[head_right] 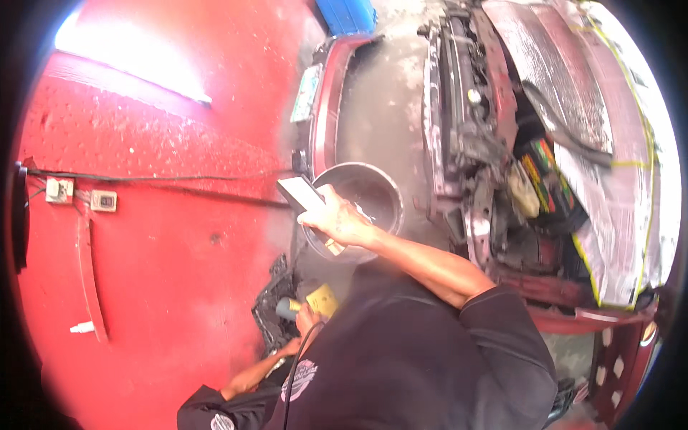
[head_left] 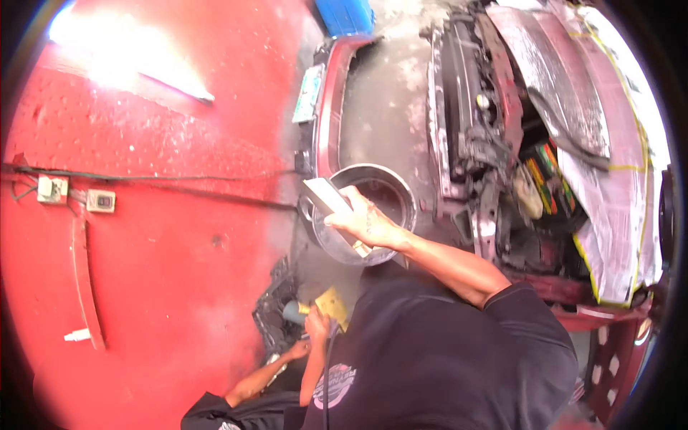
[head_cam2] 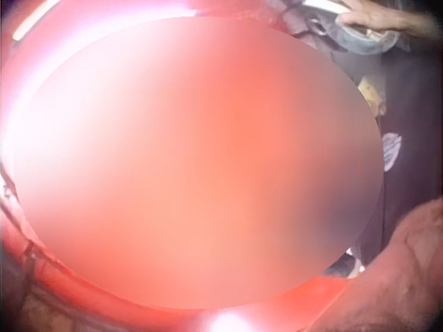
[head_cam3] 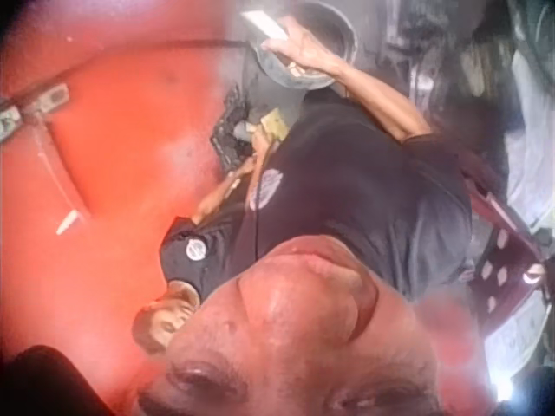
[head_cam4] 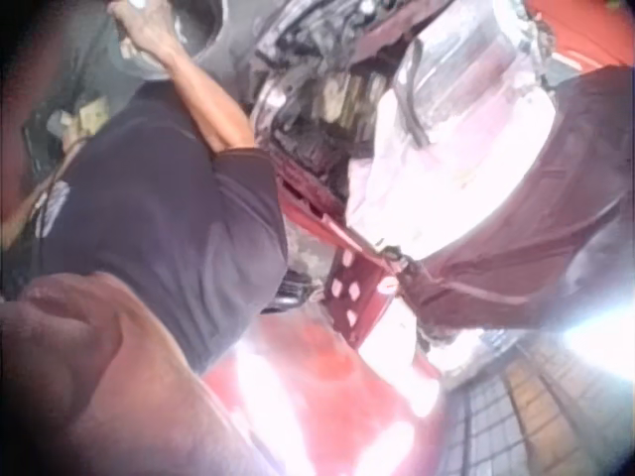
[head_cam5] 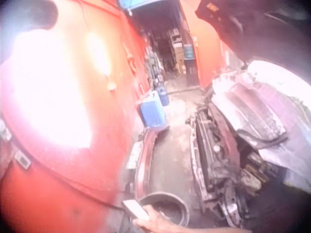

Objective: The person sands the front fender and rear quarter panel of a red car using a sanding block and water. They repeatedly dip the block into a bucket of water and wipe the surface with a cloth. The car is partially masked with newspaper and tape.

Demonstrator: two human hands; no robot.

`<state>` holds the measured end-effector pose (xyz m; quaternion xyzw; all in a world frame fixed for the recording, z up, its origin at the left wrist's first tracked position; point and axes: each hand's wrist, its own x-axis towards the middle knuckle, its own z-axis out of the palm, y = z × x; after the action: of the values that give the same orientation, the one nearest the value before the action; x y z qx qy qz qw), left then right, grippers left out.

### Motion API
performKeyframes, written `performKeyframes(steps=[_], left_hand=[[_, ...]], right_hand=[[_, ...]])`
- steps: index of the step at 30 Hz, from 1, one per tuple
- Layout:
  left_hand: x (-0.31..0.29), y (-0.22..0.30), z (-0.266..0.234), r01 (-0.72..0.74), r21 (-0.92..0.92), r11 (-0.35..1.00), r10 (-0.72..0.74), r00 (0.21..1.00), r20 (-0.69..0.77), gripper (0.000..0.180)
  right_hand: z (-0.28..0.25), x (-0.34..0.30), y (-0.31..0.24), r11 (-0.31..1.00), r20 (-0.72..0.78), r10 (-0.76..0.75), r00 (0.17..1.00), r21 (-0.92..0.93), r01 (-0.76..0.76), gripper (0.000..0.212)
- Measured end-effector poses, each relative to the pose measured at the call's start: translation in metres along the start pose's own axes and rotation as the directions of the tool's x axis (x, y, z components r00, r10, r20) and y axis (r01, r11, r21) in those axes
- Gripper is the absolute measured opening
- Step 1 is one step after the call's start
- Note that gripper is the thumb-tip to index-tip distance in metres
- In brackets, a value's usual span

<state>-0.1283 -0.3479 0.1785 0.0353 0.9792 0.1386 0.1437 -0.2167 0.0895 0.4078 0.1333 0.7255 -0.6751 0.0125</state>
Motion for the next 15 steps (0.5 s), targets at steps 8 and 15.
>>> performKeyframes(steps=[8, 15], left_hand=[[0.013, -0.129, -0.012, 0.135, 0.184, 0.974, -0.216, 0.805, 0.552, 0.029], [0.205, 0.042, -0.024, 0.163, 0.067, 0.984, -0.176, 0.922, 0.346, 0.033]], right_hand=[[-0.065, 0.174, -0.047, 0.99, 0.067, -0.02, 0.998, 0.137, 0.011, 0.074], [-0.134, 0.316, -0.086, 0.992, -0.097, -0.026, 0.995, 0.124, 0.038, 0.081]])
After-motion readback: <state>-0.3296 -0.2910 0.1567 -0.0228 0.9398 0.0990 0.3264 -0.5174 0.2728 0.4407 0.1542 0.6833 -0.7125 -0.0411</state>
